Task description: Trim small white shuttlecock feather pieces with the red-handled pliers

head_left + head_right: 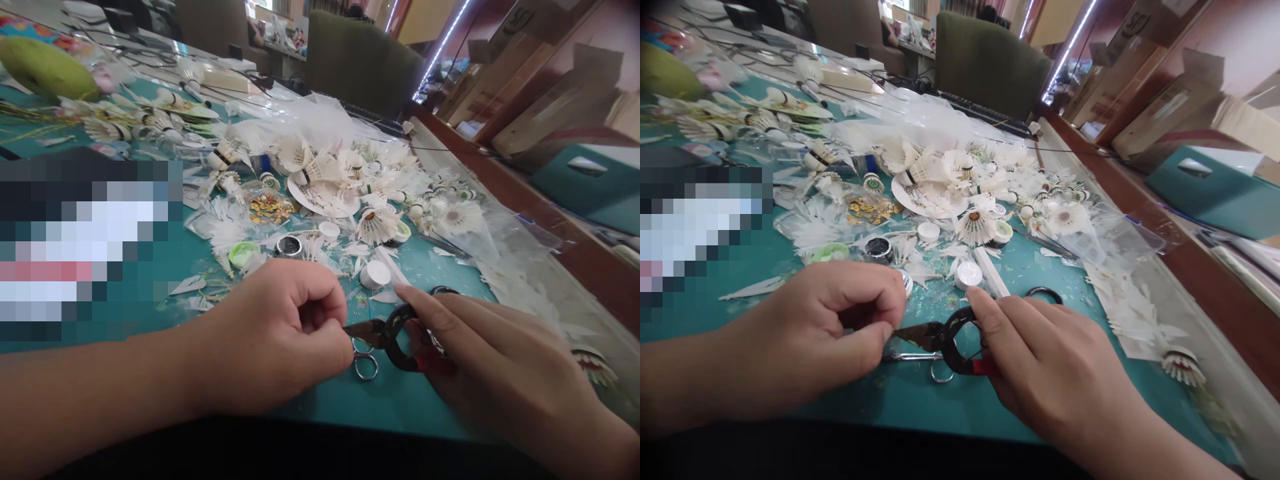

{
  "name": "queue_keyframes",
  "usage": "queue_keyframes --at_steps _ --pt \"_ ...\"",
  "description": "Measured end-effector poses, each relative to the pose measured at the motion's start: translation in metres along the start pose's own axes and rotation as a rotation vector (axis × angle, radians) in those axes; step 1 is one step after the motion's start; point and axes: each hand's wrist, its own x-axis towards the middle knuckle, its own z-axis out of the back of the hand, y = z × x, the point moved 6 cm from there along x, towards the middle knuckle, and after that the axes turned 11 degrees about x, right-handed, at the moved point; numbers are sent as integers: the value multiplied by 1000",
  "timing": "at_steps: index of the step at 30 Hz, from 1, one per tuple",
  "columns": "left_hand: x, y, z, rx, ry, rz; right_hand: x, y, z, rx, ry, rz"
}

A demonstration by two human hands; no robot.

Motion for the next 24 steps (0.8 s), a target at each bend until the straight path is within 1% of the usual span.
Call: queue_keyframes --at_steps 2,5,9,14,24 --pt "1 1 -1 -50 28 28 -1 -1 0 -6 7 -9" --pt "3 2 0 -81 35 37 0 -3 0 -5 17 -22" --pt "3 2 1 -98 25 38 4 -3 3 17 -26 -25" --pt "4 1 1 -85 1 19 6 -3 2 33 -28 -29" --pt "1 -1 3 -60 -23 -26 6 -5 1 134 8 -36"
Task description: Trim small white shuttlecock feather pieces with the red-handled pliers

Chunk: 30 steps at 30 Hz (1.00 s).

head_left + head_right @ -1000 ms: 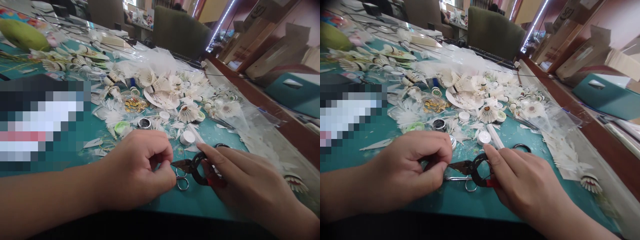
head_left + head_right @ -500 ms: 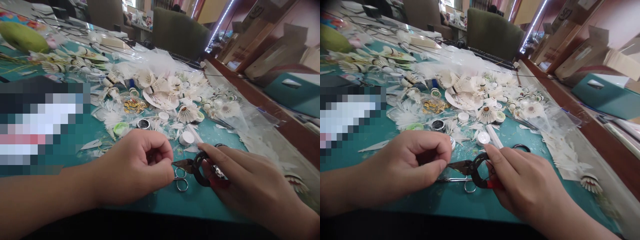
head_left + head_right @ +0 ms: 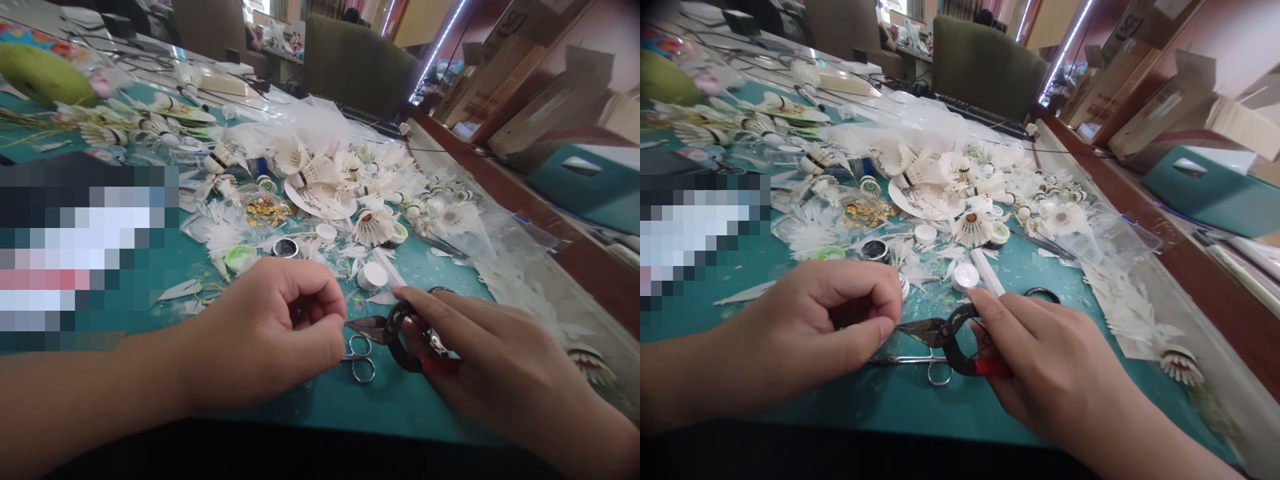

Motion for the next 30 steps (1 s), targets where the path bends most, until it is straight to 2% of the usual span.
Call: queue_keyframes --at_steps 5,8,11,13,18,22,27,30 --pt "1 -3 3 73 -51 -61 2 -11 10 50 -45 -66" --pt "-1 -15 3 234 -89 -210 3 -22 18 76 -125 -107" --pt "-6 -29 -2 386 -43 -390 5 -28 21 81 -187 -101" --pt "-9 -32 -4 452 -16 -430 6 -27 21 85 -192 -90" --pt "-6 -27 -14 603 83 -471 6 -30 23 95 -233 -112" --pt "-1 -17 -28 838 167 -539 4 -39 25 126 -270 -107" --pt "2 -18 -42 1092 124 -696 4 -47 25 103 -255 -144" --pt "4 -18 -50 1179 159 -723 4 -46 26 96 -255 -157"
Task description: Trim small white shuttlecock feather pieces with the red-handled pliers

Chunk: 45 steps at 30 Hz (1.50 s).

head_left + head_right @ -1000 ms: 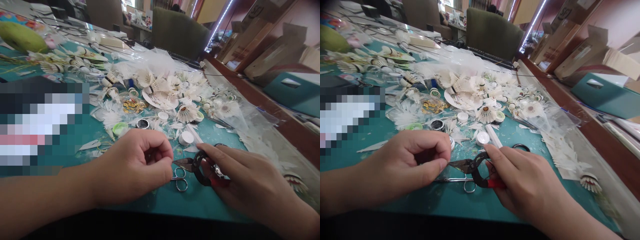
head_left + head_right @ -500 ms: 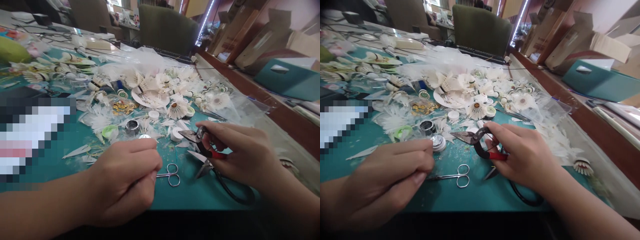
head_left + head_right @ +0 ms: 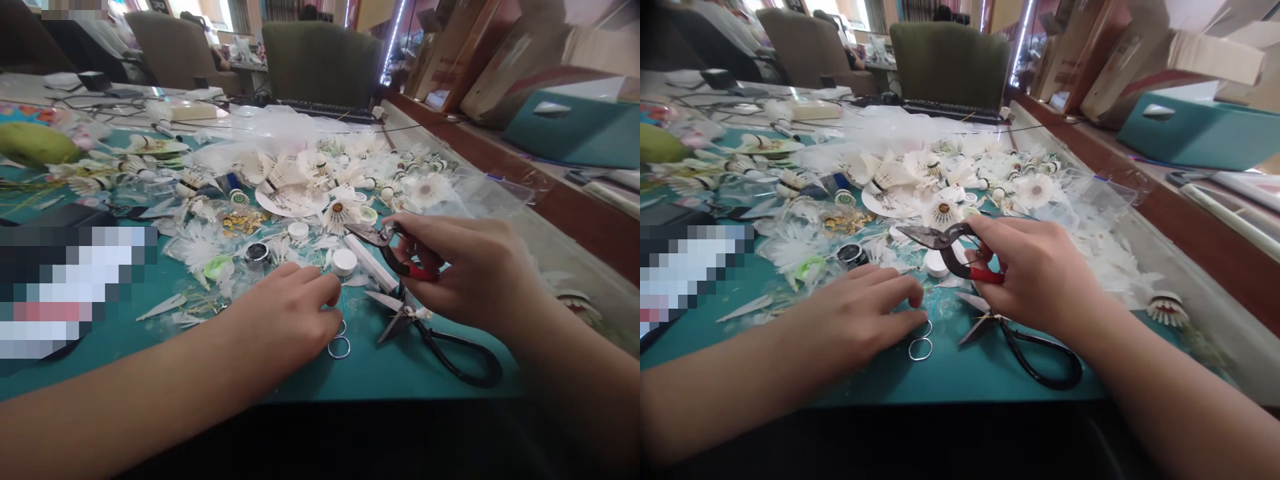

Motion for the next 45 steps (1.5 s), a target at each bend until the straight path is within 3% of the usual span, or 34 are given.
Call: queue_keyframes --at_steps 9,19,24,27,30,34,38,41,45 --pt "15 6 -4 -64 232 -68 0 -1 1 35 -3 22" --pt "21 11 -7 -44 222 -122 0 0 1 56 -16 39" --pt "16 7 -11 82 170 -138 0 0 3 50 -28 54" --pt "14 10 -9 19 130 -134 0 -2 3 55 -26 48" --pt "17 24 4 -168 54 -31 0 -2 2 51 -24 47" --pt "20 51 20 -424 -29 208 -1 1 2 25 -52 71" --pt "12 69 15 -678 -7 425 -3 7 -1 2 -79 101" --pt "6 70 9 -868 16 542 -4 9 -6 -22 -60 102" --pt "4 62 11 -1005 -26 566 -7 9 -11 -34 -43 97"
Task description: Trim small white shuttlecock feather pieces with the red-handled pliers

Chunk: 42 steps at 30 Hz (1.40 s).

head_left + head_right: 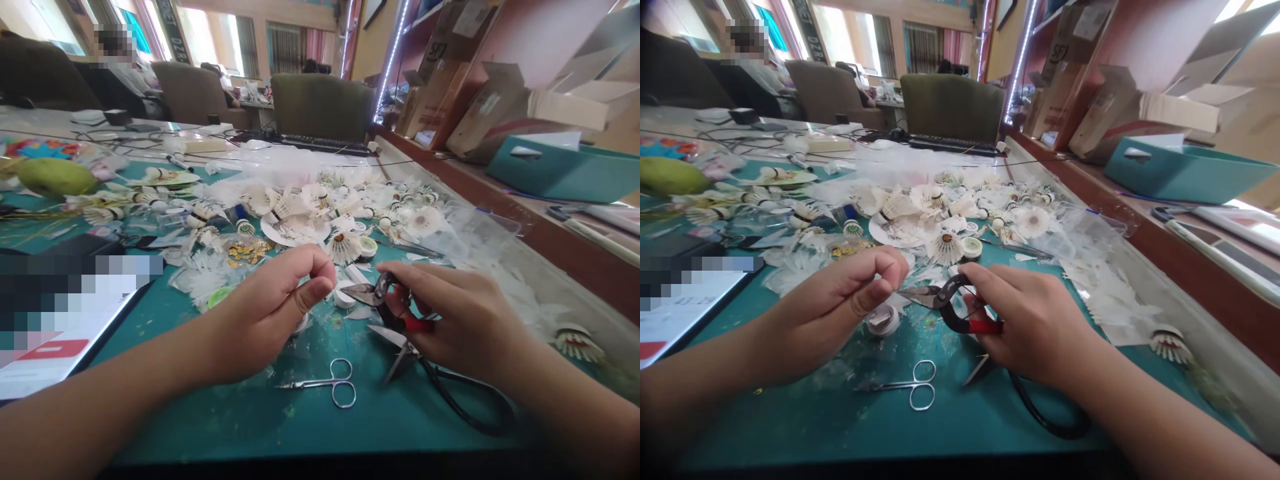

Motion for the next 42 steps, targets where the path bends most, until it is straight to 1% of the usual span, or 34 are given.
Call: queue_keyframes --at_steps 4,9,14,17,20,25,29,32,34,37,42 --pt "-1 -4 -2 -51 -45 9 -2 1 -2 -19 21 -1" --pt "0 -1 -3 -87 28 65 -1 2 -2 -5 43 -1" --pt "0 -1 0 -49 70 27 0 1 -2 12 74 -12" --pt "0 0 -1 -71 86 48 0 1 -2 10 76 -14" --pt "0 0 -1 -65 91 50 -1 2 -2 -3 60 -12" --pt "-1 -2 -1 -47 96 35 -1 1 -3 2 73 -9" --pt "-1 1 1 -66 62 54 -1 -2 -3 0 102 -7" --pt "-2 1 2 -62 23 36 -1 -1 -4 -27 158 22" --pt "-2 0 2 -53 10 14 -1 0 -5 -50 170 57" --pt "-1 -4 1 2 8 -33 -2 1 -5 -89 169 58" --pt "-1 -10 -1 78 13 -104 -4 1 -3 -85 148 58"
